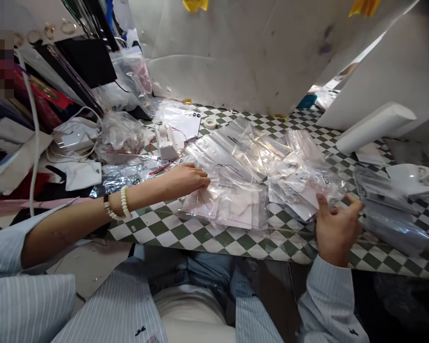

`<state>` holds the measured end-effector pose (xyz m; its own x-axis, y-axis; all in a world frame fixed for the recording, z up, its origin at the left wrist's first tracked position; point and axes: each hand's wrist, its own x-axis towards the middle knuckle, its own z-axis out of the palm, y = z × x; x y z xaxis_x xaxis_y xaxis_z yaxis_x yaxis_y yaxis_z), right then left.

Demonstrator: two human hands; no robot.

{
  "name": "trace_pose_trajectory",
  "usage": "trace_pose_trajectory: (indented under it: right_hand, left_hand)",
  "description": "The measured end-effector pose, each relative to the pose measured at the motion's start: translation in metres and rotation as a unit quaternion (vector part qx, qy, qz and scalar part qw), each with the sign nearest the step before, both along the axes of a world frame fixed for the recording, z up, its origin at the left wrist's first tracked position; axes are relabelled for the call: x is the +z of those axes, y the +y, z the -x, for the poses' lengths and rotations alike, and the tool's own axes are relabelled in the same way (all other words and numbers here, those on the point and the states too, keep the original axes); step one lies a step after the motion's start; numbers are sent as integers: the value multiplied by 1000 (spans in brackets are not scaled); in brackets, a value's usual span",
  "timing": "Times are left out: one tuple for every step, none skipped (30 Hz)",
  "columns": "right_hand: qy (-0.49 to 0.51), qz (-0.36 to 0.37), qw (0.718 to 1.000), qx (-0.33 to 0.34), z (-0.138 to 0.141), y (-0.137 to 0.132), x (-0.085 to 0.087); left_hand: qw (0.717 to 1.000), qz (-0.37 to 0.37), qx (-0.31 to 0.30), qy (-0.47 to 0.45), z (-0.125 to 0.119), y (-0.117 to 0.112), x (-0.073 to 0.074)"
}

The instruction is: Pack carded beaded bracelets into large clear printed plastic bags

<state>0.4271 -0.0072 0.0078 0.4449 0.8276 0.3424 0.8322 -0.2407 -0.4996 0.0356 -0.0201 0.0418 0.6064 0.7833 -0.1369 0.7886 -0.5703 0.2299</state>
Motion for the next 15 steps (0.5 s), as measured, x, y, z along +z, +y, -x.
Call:
trace_pose_trajectory:
  right_hand:
    - [-25,-21,999,2,5,-8,6]
    - [-44,-43,998,32,11,-16,12]
    - [-54,-58,992,99,16,-23,17]
    - [-56,-51,976,205,22,-29,21]
    - [-50,-26,942,331,28,-33,23]
    - [-40,11,892,450,33,-35,23]
    - [-30,55,840,538,38,-36,22]
    - [-25,89,802,591,41,-36,18]
    - [-21,101,786,610,43,-36,14]
    - [-7,98,789,606,45,-35,10]
    - [18,86,801,593,45,-33,6]
    - [50,76,812,576,45,-32,3]
    - [87,64,824,556,44,-32,1]
    - [120,53,838,530,45,-31,1]
    - [143,43,853,500,46,-30,3]
  left_hand:
    - [999,1,35,-27,0,2,1]
    - [995,1,78,-59,0,5,4]
    - [986,-1,133,-103,1,9,8]
    - [968,-5,197,-155,2,13,13]
    - [944,-9,258,-206,3,17,20]
    - [919,-21,305,-249,4,20,27]
    - [903,-46,328,-276,5,21,35]
    - [890,-82,335,-298,5,20,40]
    - [890,-124,315,-306,6,16,44]
    - [904,-160,260,-299,6,9,45]
    - [923,-178,186,-284,6,0,42]
    - [947,-164,104,-255,7,-11,37]
    - [968,-124,12,-218,9,-22,28]
    - [982,-76,-36,-167,12,-31,17]
    - [990,-48,-48,-124,15,-39,5]
